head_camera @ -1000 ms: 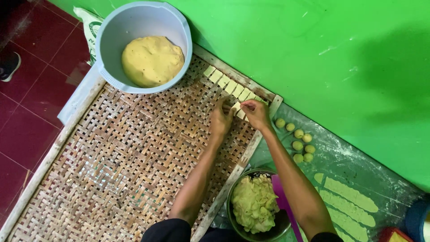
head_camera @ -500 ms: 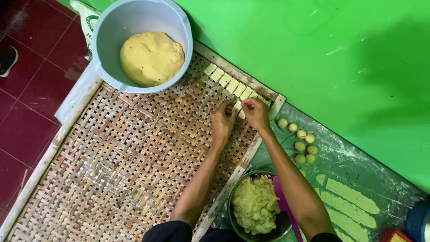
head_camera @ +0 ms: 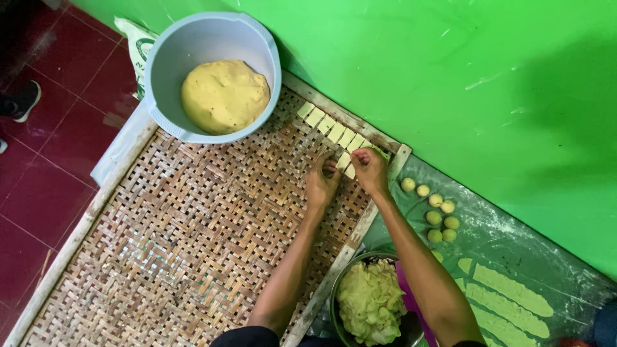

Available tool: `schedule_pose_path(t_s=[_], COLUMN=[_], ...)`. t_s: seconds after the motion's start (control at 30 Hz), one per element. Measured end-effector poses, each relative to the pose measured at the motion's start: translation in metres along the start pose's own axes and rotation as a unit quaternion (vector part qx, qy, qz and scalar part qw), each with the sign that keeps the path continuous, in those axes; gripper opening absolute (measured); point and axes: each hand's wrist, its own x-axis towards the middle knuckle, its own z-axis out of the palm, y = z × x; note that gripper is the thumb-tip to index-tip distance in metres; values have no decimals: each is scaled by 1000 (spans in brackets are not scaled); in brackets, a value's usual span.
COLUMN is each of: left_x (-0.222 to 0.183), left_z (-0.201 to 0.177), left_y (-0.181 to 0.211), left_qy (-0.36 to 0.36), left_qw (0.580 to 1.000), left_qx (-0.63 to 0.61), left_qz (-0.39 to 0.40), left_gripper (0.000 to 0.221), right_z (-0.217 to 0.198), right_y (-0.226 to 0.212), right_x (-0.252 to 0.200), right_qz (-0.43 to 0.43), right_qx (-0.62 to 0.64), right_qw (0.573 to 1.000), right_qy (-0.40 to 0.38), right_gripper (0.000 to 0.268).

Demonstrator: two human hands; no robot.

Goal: Filling and rolling small pieces of dough to prepare pastries on a floor mat

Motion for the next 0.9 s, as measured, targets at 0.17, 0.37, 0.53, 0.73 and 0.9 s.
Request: schedule_pose_path(t_s=[0.17,0.37,0.53,0.73,0.9], left_x=[-7,-9,-8,-9,-16], left_z=[-11,-7,-2,3,-5], left_y=[38,16,3,-17,18], left_qy=[3,-16,-20,-17,-9], left_qw=[997,995,991,990,987], left_qx=[63,85,121,124,139], left_qz=[53,56,58,65,83], left_gripper=[49,42,40,40,35], right_z=[-14,-36,-34,-32,-48], right_y=[0,-13,-4,-19,-26], right_x=[-3,-26,-27,-28,-42], right_qz=[47,9,-88,-112,-137], right_qx=[71,66,-81,-180,-153], right_qw=[995,997,993,974,977], right_qy=[56,36,-20,-81,-55], right_gripper=[10,12,25,35,38])
